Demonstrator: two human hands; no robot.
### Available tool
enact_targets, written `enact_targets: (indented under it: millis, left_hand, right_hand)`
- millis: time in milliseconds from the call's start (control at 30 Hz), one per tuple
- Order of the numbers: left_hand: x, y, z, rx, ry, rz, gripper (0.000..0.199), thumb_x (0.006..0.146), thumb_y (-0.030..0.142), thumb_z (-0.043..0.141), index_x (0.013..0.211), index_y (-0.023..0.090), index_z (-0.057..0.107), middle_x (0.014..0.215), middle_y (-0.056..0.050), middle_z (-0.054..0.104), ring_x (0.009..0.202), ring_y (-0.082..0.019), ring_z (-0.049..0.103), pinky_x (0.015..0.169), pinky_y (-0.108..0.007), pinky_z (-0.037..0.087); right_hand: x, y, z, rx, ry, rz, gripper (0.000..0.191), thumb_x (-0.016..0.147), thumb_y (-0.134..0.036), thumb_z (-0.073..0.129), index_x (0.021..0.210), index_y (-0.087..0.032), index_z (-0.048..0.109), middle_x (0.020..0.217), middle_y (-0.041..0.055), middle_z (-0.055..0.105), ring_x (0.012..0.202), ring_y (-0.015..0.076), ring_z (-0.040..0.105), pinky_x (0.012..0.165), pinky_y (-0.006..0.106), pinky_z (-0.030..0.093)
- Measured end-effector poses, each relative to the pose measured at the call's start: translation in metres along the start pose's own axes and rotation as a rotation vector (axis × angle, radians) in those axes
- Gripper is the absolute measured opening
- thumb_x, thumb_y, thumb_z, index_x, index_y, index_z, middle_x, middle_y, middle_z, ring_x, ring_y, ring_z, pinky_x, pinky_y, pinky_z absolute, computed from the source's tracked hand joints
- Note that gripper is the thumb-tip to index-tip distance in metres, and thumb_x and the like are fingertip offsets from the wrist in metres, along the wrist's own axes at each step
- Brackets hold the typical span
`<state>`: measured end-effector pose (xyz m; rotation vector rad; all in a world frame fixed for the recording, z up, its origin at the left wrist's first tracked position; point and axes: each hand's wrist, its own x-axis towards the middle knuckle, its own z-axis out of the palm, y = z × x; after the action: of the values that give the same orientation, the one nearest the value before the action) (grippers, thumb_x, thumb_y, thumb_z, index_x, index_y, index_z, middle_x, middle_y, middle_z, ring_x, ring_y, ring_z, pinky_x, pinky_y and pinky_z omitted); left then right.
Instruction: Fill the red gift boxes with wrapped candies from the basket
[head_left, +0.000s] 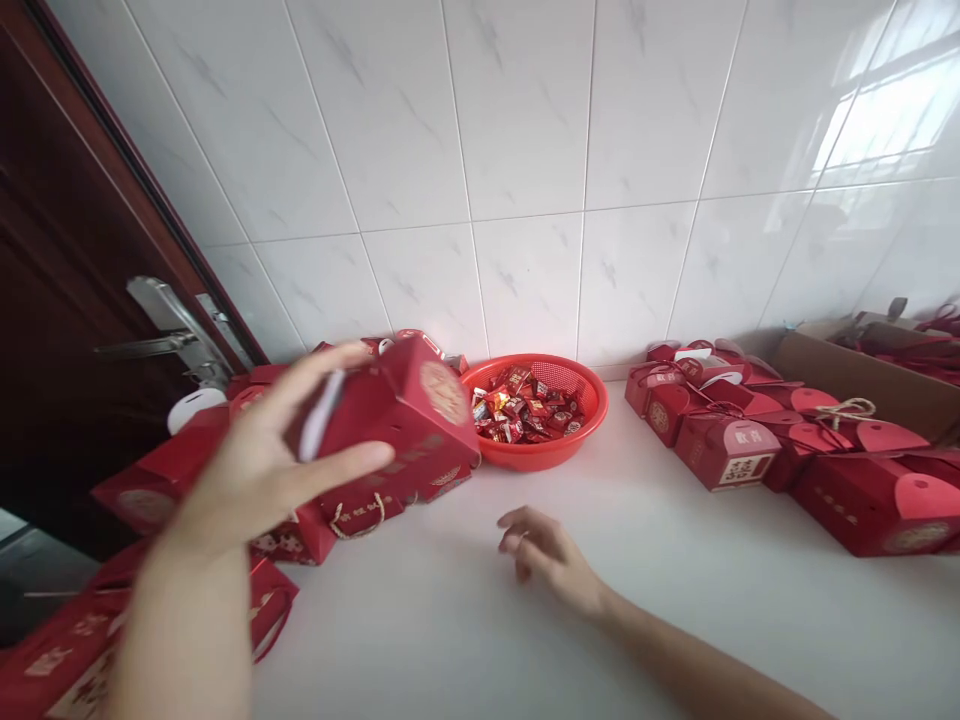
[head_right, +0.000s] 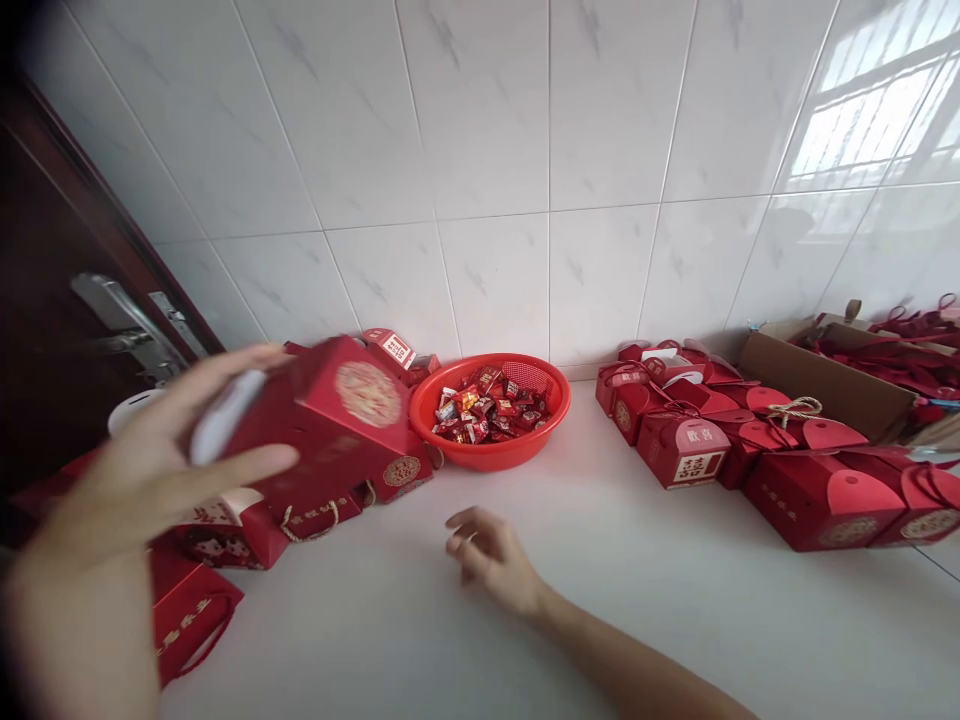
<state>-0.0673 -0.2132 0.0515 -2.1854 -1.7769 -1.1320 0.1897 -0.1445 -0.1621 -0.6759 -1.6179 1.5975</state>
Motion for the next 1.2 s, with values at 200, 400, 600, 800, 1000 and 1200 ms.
enact_targets:
  millis: [200,400,600,800,1000,1200]
  left_hand:
    - [0.008,0.027,0.097,-0.219,-0.314,0.167,0.059,0.075,0.042,0.08,0.125,0.029,0.053,0.147,-0.008,0.047,0.138,-0.03,0.045,0.115,-0.043,0.04]
    - [-0.003,0.027,0.139,-0.288,-0.468,0.14,0.057,0.071,0.04,0.083,0.115,0.026,0.051,0.151,-0.012,0.04,0.141,-0.034,0.04,0.11,-0.05,0.042]
    - [0.001,0.023,0.149,-0.521,-0.44,0.116,0.02,0.09,0.038,0.062,0.085,0.021,0.053,0.136,-0.012,0.055,0.135,-0.028,0.047,0.11,-0.042,0.04]
    - [0.0,0.011,0.162,-0.506,-0.381,0.005,0.021,0.089,0.019,0.042,0.089,0.02,0.063,0.127,-0.009,0.063,0.124,-0.024,0.057,0.106,-0.039,0.044]
    - [-0.004,0.005,0.178,-0.416,-0.306,-0.007,0.032,0.08,0.009,0.035,0.084,0.019,0.066,0.111,-0.007,0.07,0.108,-0.021,0.065,0.099,-0.036,0.05]
    - [-0.004,0.004,0.185,-0.45,-0.362,-0.044,0.033,0.08,0.008,0.038,0.086,0.019,0.068,0.111,-0.007,0.072,0.109,-0.02,0.066,0.099,-0.034,0.051]
  right_hand:
    - [0.011,-0.026,-0.044,0.251,0.139,-0.144,0.049,0.091,-0.061,0.053,0.122,-0.023,0.052,0.11,0.0089,0.064,0.083,0.0197,0.065,0.074,0.035,0.05]
    - [0.007,-0.033,-0.056,0.241,0.125,-0.123,0.057,0.087,-0.06,0.061,0.133,-0.029,0.047,0.129,0.0084,0.062,0.108,0.0253,0.063,0.089,0.04,0.05]
    - [0.007,-0.037,-0.056,0.167,0.124,-0.097,0.049,0.085,-0.052,0.067,0.125,-0.027,0.055,0.115,0.0056,0.069,0.109,0.0272,0.063,0.093,0.042,0.05]
    - [0.009,-0.029,-0.062,-0.157,0.137,-0.145,0.039,0.086,-0.048,0.064,0.117,-0.025,0.061,0.12,0.0076,0.067,0.107,0.0276,0.063,0.094,0.045,0.049]
    - [0.001,-0.033,-0.054,-0.589,0.138,-0.41,0.047,0.092,-0.036,0.056,0.138,-0.027,0.05,0.142,0.0121,0.053,0.132,0.03,0.047,0.109,0.049,0.039]
    - [-0.002,-0.042,-0.051,-0.714,-0.034,-0.392,0.064,0.083,-0.025,0.062,0.145,-0.025,0.044,0.148,0.0143,0.047,0.136,0.0311,0.045,0.11,0.051,0.039]
